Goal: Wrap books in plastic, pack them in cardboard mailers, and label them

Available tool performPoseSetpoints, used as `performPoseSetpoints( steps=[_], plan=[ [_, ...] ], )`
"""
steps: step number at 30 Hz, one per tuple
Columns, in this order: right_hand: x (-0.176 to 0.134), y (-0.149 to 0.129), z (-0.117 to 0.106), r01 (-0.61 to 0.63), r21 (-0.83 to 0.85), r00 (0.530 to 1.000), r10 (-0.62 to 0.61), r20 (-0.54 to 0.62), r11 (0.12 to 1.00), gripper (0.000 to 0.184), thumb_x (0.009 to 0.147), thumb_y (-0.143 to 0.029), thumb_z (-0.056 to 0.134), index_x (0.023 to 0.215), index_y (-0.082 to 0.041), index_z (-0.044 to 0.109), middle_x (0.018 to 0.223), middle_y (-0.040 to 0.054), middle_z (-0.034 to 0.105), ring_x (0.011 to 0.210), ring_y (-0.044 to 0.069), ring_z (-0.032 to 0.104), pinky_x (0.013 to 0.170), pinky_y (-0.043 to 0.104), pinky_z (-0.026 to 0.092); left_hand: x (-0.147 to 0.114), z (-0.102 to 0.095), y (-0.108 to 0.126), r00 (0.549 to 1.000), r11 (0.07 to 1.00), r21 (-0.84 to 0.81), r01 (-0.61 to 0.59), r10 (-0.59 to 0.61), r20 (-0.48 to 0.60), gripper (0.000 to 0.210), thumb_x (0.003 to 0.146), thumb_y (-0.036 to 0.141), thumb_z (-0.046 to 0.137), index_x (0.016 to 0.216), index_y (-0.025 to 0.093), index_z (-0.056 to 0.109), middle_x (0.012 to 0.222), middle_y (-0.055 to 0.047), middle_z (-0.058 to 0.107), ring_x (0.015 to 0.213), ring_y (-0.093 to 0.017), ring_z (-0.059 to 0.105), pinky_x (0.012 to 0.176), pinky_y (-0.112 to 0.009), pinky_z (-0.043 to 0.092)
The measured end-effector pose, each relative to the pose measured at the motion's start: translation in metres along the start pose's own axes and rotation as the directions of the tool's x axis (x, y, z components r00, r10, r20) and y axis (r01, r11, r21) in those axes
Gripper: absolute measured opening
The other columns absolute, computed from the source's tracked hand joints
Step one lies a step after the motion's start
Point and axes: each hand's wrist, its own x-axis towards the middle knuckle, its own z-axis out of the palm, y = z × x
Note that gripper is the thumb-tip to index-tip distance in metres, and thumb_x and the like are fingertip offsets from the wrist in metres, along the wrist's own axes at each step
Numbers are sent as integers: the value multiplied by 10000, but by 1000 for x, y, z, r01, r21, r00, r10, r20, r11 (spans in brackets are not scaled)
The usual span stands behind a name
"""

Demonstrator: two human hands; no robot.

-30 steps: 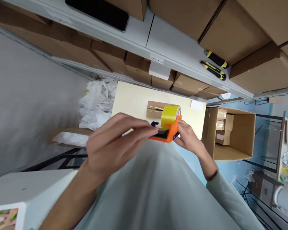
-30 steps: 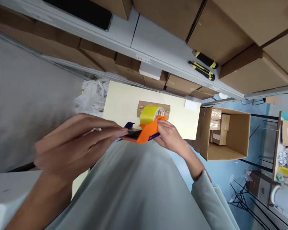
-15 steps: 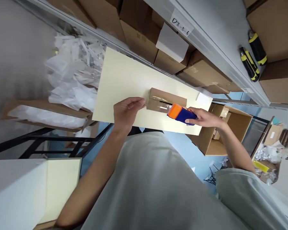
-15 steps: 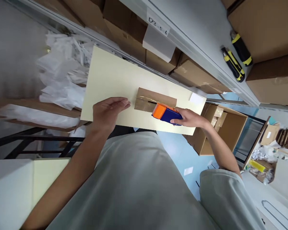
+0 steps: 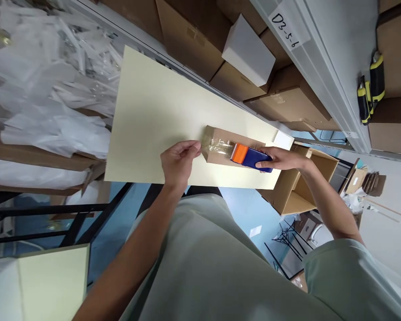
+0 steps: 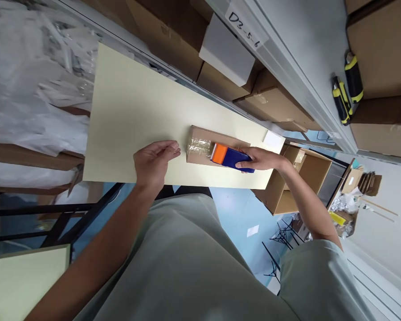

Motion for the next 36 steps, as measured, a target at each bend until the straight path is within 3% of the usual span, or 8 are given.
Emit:
performPoseSetpoints(
  steps=[6,12,17,20,22,27,33,36],
  plan=[
    [1,-7,8,-62,-3,998,62,-33,998,634,997,-682,740,1335,-151,665,1048,99,790,882,202,749,704,307,622,20,4,-25,999,998,57,-5,3,38,303,765,462,854,927,205,849,950,-67,844,893,-219,764,864,-357,640],
    [-2,-14,15,-119,-16,990,117,-73,993,628,967,-665,770,1318,-152,678,1076,106,801,922,215,766,728,316,626,24,14,-33,993,998,58,-10,3,119,298,819,467,824,966,208,832,1004,-76,834,947,-209,750,833,-307,600],
    [-1,-15,18,-122,-49,989,117,-85,991,568,972,-662,766,1225,-160,682,1010,88,798,859,194,745,708,302,611,24,10,-22,1000,987,160,-21,19,17,369,784,345,913,1114,230,798,1147,-79,802,868,-170,699,813,-297,590],
    [-2,-15,20,-104,-51,991,99,-90,993,553,971,-650,775,1206,-160,672,1016,94,796,872,199,748,712,303,609,14,13,-7,989,968,211,-134,118,86,182,897,373,830,988,219,794,984,-54,795,823,-172,689,814,-304,583],
    [-3,-13,21,-89,-45,991,84,-100,995,539,969,-639,783,1196,-164,668,1018,95,797,876,200,748,714,303,608,5,20,3,977,957,224,-187,157,143,202,895,394,847,948,210,784,889,-39,775,798,-177,692,801,-305,583],
    [-5,-3,21,-63,-52,992,57,-110,997,533,977,-627,788,1212,-165,665,1000,84,806,858,194,752,710,292,585,-2,35,12,981,947,260,-186,165,99,223,781,290,921,882,189,751,849,-33,763,777,-172,704,772,-294,582],
    [-1,2,20,25,-88,999,-29,-43,996,470,1016,-598,762,1223,-181,703,943,55,818,792,181,740,704,293,563,2,34,5,983,926,330,-181,163,83,224,741,369,910,830,219,770,778,-12,763,691,-178,692,633,-291,530],
    [-18,14,10,17,-127,998,-25,-54,992,465,981,-633,800,1081,-183,739,896,52,815,762,188,732,684,298,548,0,38,2,986,923,348,-164,158,45,215,725,372,915,812,228,782,747,1,751,665,-170,661,632,-306,526]
  ],
)
